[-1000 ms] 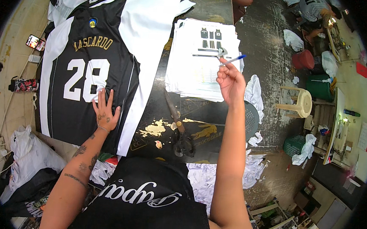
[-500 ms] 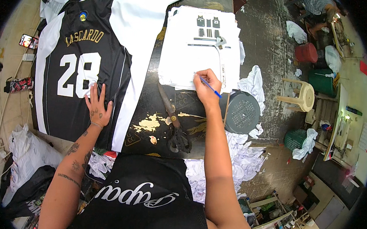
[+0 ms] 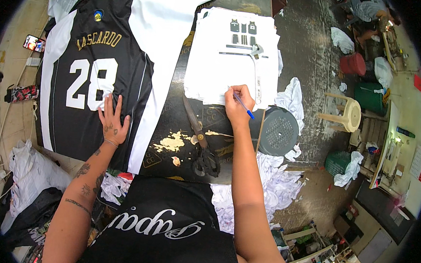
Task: The person lays out a black and white jersey on a cluttered worktable, smooths it, and uses large shears to cut along the side seam. They then handle a white sheet with green and red patches, cut it, and return to cutting another jersey. Finally, they cut a large white transfer sheet marked with numbers.
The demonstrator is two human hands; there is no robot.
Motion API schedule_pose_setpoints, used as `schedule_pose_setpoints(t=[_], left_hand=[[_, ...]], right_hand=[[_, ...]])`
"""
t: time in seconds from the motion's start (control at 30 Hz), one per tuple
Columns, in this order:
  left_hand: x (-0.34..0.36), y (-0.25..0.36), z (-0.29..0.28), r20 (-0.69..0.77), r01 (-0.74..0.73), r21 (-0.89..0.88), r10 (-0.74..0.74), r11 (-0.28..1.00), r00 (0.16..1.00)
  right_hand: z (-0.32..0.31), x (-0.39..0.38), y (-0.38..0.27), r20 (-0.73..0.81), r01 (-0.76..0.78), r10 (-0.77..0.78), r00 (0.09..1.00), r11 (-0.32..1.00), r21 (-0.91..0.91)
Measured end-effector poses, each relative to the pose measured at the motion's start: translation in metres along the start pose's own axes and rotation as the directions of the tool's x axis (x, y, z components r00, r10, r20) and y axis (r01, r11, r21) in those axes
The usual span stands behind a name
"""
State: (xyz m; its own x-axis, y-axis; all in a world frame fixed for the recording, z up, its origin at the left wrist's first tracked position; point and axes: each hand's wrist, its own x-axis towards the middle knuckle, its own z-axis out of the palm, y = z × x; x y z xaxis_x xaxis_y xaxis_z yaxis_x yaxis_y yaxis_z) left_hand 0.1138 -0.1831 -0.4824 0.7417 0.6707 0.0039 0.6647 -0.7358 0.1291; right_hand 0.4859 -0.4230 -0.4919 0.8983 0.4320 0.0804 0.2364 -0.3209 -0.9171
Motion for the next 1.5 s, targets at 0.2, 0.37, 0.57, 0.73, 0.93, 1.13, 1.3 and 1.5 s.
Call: schedule_pose_setpoints(t=[0.2, 0.37, 0.57, 0.73, 0.93, 1.13, 1.3, 1.5], left_hand=[[0.001, 0.003, -0.002, -0.029, 0.009, -0.009, -0.009, 1.0, 1.0], [-0.002, 0.001, -0.009, -0.011, 0.002, -0.003, -0.002, 1.0, 1.0], [0.005, 0.031, -0.025, 0.101, 0.121, -0.084, -0.112, 0.989, 0.989], [0.03, -0.024, -0.057, 0.277, 0.06, -0.692, 0.188, 0.72, 0.942], [0.001, -0.249, -0.086, 0.089, 0.432, 0.168, -0.45, 0.886, 0.888], [-0.091, -0.372, -0.076, 0.1, 0.427, -0.188, -0.415, 0.885, 0.904], [-0.089, -0.3, -0.066, 0.441, 0.724, -0.011, -0.647, 0.69, 0.623], [0.146, -0.294, -0.065, 0.558, 0.323, -0.167, -0.18, 0.932, 0.81]], right_hand=[[-0.022, 0.014, -0.003, 0.117, -0.241, 0.219, 0.969, 0.943, 0.228], [-0.064, 0.06, -0.042, 0.285, -0.083, 0.322, 0.903, 0.781, -0.619], [-0.013, 0.028, -0.119, 0.335, 0.193, -0.011, 0.942, 0.833, -0.518], [0.12, -0.068, -0.157, 0.696, 0.481, -0.275, 0.663, 0.869, -0.116], [0.179, -0.147, -0.139, 0.759, 0.71, -0.238, 0.606, 0.593, -0.381], [0.156, -0.155, -0.146, 0.793, 0.701, -0.118, 0.597, 0.558, -0.444], [0.195, -0.218, -0.174, 0.921, 0.692, 0.108, 0.375, 0.629, -0.355], [0.251, -0.08, -0.165, 0.997, 0.859, -0.028, 0.07, 0.51, -0.046]])
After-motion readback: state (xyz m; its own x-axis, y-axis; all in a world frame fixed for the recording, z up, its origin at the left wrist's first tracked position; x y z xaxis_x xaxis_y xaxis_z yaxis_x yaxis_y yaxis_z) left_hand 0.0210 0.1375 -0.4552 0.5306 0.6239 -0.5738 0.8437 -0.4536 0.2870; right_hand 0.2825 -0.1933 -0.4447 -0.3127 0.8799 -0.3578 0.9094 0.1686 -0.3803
